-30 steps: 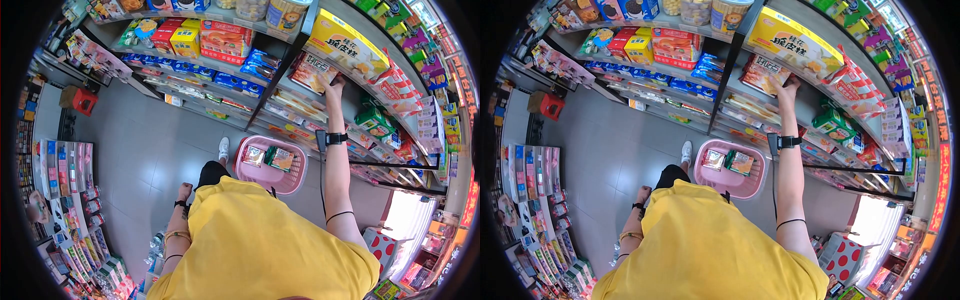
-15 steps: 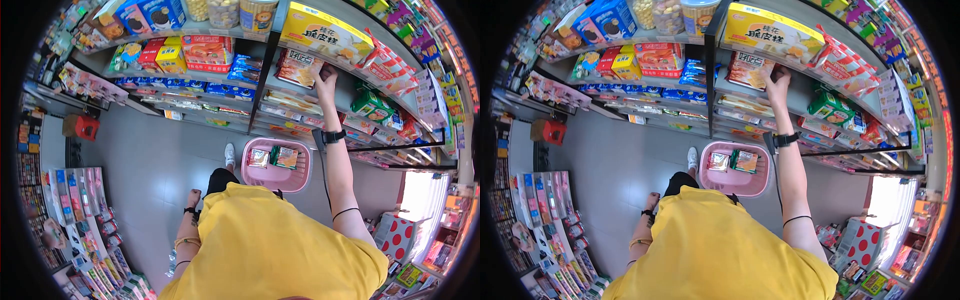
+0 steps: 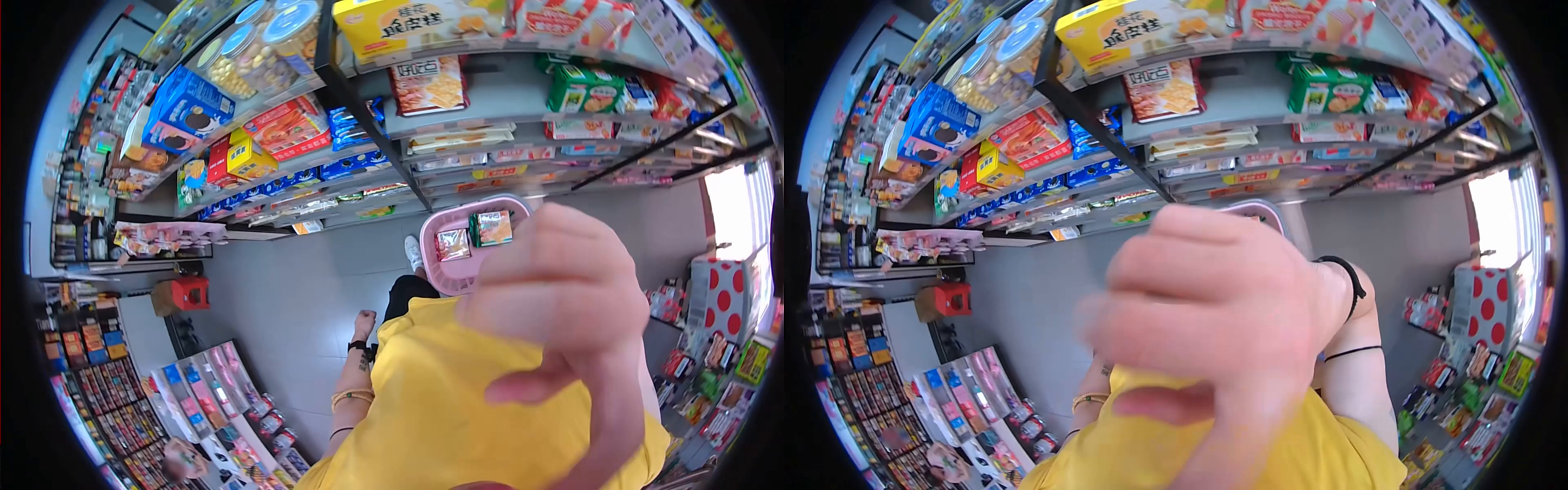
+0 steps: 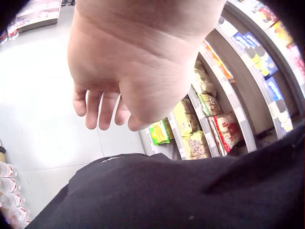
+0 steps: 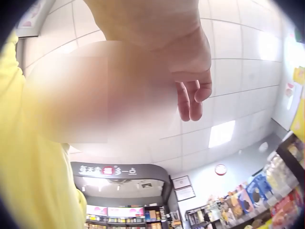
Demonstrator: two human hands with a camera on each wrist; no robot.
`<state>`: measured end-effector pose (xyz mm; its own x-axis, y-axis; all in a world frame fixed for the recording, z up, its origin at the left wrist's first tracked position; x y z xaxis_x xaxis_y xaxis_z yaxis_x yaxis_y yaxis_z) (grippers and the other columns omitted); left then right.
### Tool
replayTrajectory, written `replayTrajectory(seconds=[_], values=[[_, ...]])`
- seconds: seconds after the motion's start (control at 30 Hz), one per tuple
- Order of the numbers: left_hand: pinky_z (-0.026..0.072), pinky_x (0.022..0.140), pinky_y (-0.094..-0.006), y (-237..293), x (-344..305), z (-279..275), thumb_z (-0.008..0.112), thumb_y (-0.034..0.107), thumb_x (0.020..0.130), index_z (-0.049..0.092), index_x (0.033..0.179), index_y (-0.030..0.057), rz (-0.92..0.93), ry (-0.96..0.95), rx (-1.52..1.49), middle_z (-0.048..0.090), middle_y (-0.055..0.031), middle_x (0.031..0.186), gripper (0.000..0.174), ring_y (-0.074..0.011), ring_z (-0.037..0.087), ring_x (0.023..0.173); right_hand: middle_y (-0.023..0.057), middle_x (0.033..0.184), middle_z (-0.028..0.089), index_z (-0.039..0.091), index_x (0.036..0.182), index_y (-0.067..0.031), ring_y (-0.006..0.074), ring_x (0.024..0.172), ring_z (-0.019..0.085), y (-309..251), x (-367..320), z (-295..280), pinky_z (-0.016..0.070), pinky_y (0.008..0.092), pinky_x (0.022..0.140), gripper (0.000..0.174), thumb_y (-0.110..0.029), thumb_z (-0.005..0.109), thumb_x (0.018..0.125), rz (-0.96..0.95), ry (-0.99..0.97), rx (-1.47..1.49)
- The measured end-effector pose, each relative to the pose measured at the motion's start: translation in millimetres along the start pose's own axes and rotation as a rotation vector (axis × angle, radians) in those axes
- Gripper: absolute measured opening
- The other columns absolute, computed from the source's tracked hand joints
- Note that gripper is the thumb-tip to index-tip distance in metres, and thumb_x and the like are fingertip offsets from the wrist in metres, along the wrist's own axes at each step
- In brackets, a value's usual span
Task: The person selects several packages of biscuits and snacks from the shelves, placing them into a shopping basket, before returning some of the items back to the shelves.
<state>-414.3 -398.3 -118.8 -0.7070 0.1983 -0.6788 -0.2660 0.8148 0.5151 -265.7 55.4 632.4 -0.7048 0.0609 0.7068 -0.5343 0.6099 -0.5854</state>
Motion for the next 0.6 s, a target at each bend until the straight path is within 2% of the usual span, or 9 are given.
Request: replayTrajectory(seconds=[0.17, 0.27, 0.37, 0.4, 0.5, 0.53, 0.57, 0.6], values=[[0.0497, 0.068, -0.0306, 39, 14, 4, 0.06, 0.024, 0.086, 0.06, 0.096, 0.0003, 0.101, -0.029, -0.032, 0.064, -0.0061, 0.079, 0.025, -0.0165, 0.06, 0.07, 0.008, 0.08, 0.064, 0.066, 0.085, -0.0047, 0.0233, 0.062, 0.057, -25, -8, -11, 0.0428, 0.0327, 0.053, 0.021, -0.023, 0.071, 0.076, -0.059, 0.033, 0.026], [0.0498, 0.069, -0.0312, 52, 9, 6, 0.059, 0.024, 0.086, 0.061, 0.098, 0.0007, 0.113, -0.031, 0.003, 0.065, -0.0077, 0.081, 0.026, -0.0176, 0.062, 0.072, 0.0077, 0.08, 0.064, 0.066, 0.084, -0.0047, 0.0229, 0.061, 0.057, -33, -13, -17, 0.0423, 0.0322, 0.051, 0.022, -0.027, 0.067, 0.081, -0.075, 0.049, 0.028], [0.0513, 0.073, -0.0343, 44, 7, 10, 0.06, 0.024, 0.086, 0.061, 0.101, 0.0011, 0.049, -0.037, 0.108, 0.068, -0.0114, 0.086, 0.028, -0.0217, 0.065, 0.079, 0.0073, 0.08, 0.064, 0.066, 0.083, -0.0047, 0.0226, 0.059, 0.057, -38, -17, -21, 0.0418, 0.0318, 0.049, 0.026, -0.03, 0.064, 0.087, -0.102, 0.054, 0.053], [0.0515, 0.075, -0.0353, 47, 7, 12, 0.06, 0.025, 0.086, 0.062, 0.101, 0.001, 0.101, -0.012, 0.14, 0.068, -0.0125, 0.088, 0.028, -0.0231, 0.066, 0.081, 0.0072, 0.08, 0.064, 0.066, 0.083, -0.0047, 0.0225, 0.059, 0.057, -38, -20, -21, 0.0416, 0.0316, 0.049, 0.027, -0.031, 0.063, 0.088, -0.101, 0.056, 0.067], [0.0518, 0.082, -0.0392, 62, 29, 2, 0.061, 0.025, 0.085, 0.063, 0.101, 0.0009, 0.257, 0.054, 0.22, 0.069, -0.0167, 0.093, 0.029, -0.0296, 0.067, 0.09, 0.0086, 0.078, 0.063, 0.066, 0.082, -0.0041, 0.0223, 0.059, 0.057, -25, -29, -17, 0.0421, 0.0328, 0.05, 0.024, -0.028, 0.066, 0.084, -0.009, 0.067, 0.182], [0.0517, 0.082, -0.0399, 94, 29, -13, 0.062, 0.024, 0.085, 0.062, 0.101, 0.0007, 0.342, 0.136, 0.23, 0.069, -0.0168, 0.092, 0.028, -0.0316, 0.066, 0.089, 0.0093, 0.078, 0.063, 0.066, 0.083, -0.0035, 0.0222, 0.06, 0.057, -21, -34, -12, 0.0427, 0.0332, 0.052, 0.023, -0.026, 0.068, 0.081, -0.028, 0.059, 0.209], [0.0516, 0.081, -0.0406, 158, 6, -40, 0.062, 0.023, 0.084, 0.062, 0.102, 0.0006, 0.423, 0.225, 0.237, 0.068, -0.017, 0.091, 0.028, -0.0335, 0.066, 0.088, 0.0101, 0.079, 0.062, 0.067, 0.084, -0.003, 0.022, 0.061, 0.057, -17, -38, -7, 0.0433, 0.0336, 0.053, 0.022, -0.024, 0.07, 0.078, -0.047, 0.051, 0.235], [0.0499, 0.084, -0.0418, 274, -68, -70, 0.061, 0.021, 0.085, 0.06, 0.105, 0.0003, 0.496, 0.246, 0.383, 0.066, -0.0185, 0.094, 0.029, -0.0365, 0.063, 0.092, 0.0108, 0.082, 0.062, 0.066, 0.089, -0.0026, 0.0224, 0.065, 0.057, -8, -44, 4, 0.0446, 0.034, 0.057, 0.023, -0.021, 0.071, 0.076, -0.082, 0.004, 0.218]])
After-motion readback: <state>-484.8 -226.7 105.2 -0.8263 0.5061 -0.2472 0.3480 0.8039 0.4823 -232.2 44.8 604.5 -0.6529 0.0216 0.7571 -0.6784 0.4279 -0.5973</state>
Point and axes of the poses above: each hand's wrist, its own x-axis towards the middle knuckle, its own z-axis out of the palm, y = z × x, the point moved 9 cm from there along x, towards the middle knuckle
